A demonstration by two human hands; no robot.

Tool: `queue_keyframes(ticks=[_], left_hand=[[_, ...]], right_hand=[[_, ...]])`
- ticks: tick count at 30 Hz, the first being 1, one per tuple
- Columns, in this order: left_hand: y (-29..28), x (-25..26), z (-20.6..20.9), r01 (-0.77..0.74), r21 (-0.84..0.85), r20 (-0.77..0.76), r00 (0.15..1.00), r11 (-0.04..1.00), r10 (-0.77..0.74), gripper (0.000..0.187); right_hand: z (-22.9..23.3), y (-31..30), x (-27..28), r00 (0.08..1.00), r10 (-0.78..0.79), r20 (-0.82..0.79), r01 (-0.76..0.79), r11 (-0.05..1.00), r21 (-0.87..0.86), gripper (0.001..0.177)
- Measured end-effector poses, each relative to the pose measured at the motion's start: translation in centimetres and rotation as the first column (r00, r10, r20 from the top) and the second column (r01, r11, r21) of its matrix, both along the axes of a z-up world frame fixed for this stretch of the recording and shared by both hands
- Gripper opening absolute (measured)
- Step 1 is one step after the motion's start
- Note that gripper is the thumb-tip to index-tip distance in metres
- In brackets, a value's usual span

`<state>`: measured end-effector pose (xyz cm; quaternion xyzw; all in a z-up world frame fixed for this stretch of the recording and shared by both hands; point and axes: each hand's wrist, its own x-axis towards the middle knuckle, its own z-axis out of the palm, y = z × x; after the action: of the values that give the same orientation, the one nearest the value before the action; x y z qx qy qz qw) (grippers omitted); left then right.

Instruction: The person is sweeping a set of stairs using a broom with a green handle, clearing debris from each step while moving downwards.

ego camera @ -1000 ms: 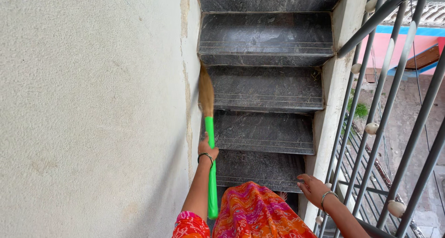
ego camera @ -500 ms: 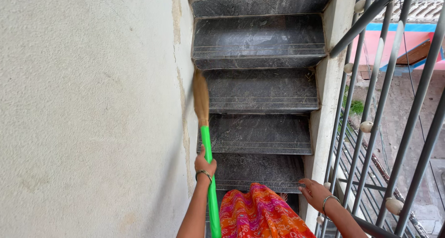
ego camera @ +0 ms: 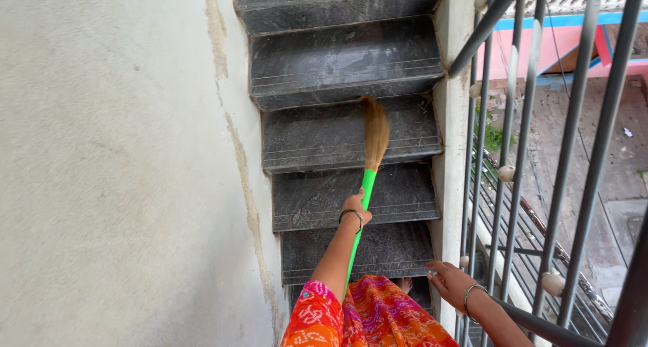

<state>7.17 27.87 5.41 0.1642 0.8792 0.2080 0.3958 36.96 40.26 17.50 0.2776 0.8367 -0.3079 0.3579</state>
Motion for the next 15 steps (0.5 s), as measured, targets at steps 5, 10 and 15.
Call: queue_keyframes(ticks=[5, 10, 15], left_hand=[[1.6, 1.0, 1.9, 0.180, 0.005, -0.071, 0.981, 0.984, -0.179, 0.097], [-4.8, 0.9, 4.8, 0.273, 0.012, -0.148, 0.952, 0.962, -0.268, 0.094], [-5.8, -3.2, 5.7, 0.246, -0.030, -0.234, 0.940, 0.969, -0.246, 0.098]], right_hand=[[0.8, 1.1, 0.3, 0.999, 0.031, 0.009, -0.031, 0.997, 0.066, 0.045], [2.9, 2.0, 1.2, 0.996, -0.089, 0.020, 0.089, 0.996, 0.018, 0.043], [1.8, 3.4, 2.6, 0.997, -0.074, -0.016, 0.075, 0.997, 0.025, 0.041]])
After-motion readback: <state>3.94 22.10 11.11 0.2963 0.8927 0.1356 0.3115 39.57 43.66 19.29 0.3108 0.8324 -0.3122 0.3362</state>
